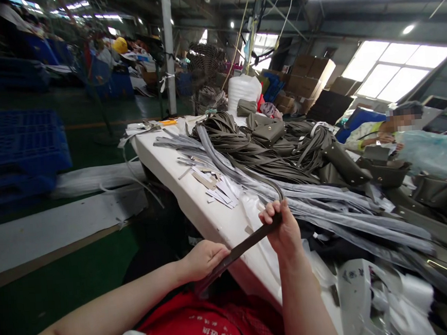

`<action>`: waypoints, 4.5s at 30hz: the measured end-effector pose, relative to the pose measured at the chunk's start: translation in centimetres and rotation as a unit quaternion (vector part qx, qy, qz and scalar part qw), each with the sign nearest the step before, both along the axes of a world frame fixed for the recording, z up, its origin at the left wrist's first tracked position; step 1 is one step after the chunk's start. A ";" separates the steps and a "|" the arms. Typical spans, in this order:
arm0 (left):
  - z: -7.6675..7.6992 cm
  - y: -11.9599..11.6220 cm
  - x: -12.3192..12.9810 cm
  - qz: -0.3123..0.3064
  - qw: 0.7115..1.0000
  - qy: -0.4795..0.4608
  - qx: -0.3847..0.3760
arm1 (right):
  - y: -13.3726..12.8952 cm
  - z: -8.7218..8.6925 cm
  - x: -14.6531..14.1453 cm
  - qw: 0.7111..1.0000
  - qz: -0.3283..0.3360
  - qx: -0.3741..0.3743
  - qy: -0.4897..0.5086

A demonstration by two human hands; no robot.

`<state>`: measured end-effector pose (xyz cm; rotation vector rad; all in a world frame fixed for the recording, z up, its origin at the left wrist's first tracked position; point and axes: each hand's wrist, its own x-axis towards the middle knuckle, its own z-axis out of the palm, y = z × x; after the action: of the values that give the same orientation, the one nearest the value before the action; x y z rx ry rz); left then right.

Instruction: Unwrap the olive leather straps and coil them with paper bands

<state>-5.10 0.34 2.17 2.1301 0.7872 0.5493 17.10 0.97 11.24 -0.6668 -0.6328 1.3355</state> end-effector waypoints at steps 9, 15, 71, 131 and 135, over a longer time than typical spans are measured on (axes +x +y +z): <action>1.7 0.3 1.3 0.015 0.995 -0.069 -0.067 | -0.8 -4.1 -4.7 0.973 -0.127 -0.001 -0.193; 1.0 1.3 1.8 0.110 0.992 -0.056 0.028 | -2.1 -7.7 -8.8 0.971 -0.038 -0.089 -0.221; -1.1 -1.3 1.8 -0.010 0.999 0.008 -0.029 | -1.1 -1.7 2.3 0.996 -0.036 -0.071 -0.045; 17.7 2.4 10.2 0.104 0.949 -0.215 0.204 | -3.1 16.2 0.7 0.839 0.027 0.055 -0.540; 19.1 2.3 10.4 0.075 0.949 -0.232 0.201 | -2.9 17.1 1.2 0.876 -0.028 0.045 -0.479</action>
<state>5.31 2.66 21.30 2.1718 0.6041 1.3333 18.28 -1.93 28.35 -1.2686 -1.4439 0.8437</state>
